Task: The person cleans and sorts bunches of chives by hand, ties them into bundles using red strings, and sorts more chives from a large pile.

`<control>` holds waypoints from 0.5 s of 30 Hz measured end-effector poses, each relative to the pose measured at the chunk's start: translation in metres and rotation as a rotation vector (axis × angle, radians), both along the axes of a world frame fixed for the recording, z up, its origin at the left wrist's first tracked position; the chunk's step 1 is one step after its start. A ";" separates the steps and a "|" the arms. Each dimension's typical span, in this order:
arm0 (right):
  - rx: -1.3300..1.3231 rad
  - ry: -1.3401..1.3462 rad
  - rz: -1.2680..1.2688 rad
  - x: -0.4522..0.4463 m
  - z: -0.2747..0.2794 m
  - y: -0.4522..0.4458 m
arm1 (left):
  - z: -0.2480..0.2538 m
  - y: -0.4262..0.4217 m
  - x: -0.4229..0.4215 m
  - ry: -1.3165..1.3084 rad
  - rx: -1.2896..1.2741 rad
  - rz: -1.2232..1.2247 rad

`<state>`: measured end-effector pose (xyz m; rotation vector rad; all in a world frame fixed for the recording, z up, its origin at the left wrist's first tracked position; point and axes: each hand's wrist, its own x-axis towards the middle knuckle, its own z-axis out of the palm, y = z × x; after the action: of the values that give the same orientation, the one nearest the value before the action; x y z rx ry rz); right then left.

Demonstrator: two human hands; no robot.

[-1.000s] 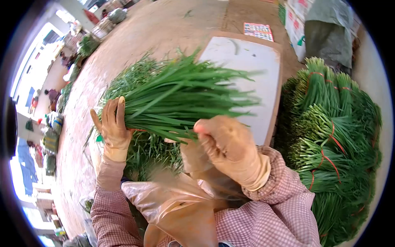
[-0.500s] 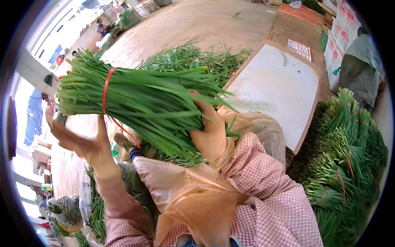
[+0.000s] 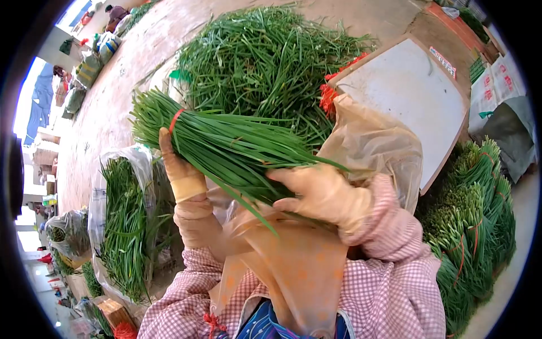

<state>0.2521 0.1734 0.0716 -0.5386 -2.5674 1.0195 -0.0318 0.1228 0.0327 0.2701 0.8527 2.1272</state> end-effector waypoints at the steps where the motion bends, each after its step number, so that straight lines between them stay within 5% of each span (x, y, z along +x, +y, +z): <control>1: -0.272 -0.045 -0.107 0.013 0.002 0.001 | -0.005 -0.004 -0.008 -0.003 -0.005 -0.064; 3: -0.735 0.158 -0.401 0.030 0.024 0.006 | -0.002 -0.005 -0.005 -0.068 0.035 -0.059; 7: -0.969 0.232 -0.565 0.018 0.057 0.009 | -0.003 -0.009 -0.001 -0.124 0.091 -0.059; 10: -0.783 0.014 -0.231 -0.011 0.043 0.008 | -0.003 -0.011 0.002 -0.119 0.083 -0.048; 15: -0.631 -0.023 -0.192 -0.046 0.009 0.009 | 0.006 -0.017 0.009 -0.079 0.074 -0.033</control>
<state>0.2056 0.1820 0.0805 -0.9302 -2.1192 1.7521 -0.0233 0.1062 0.0383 0.2351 0.7199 2.1270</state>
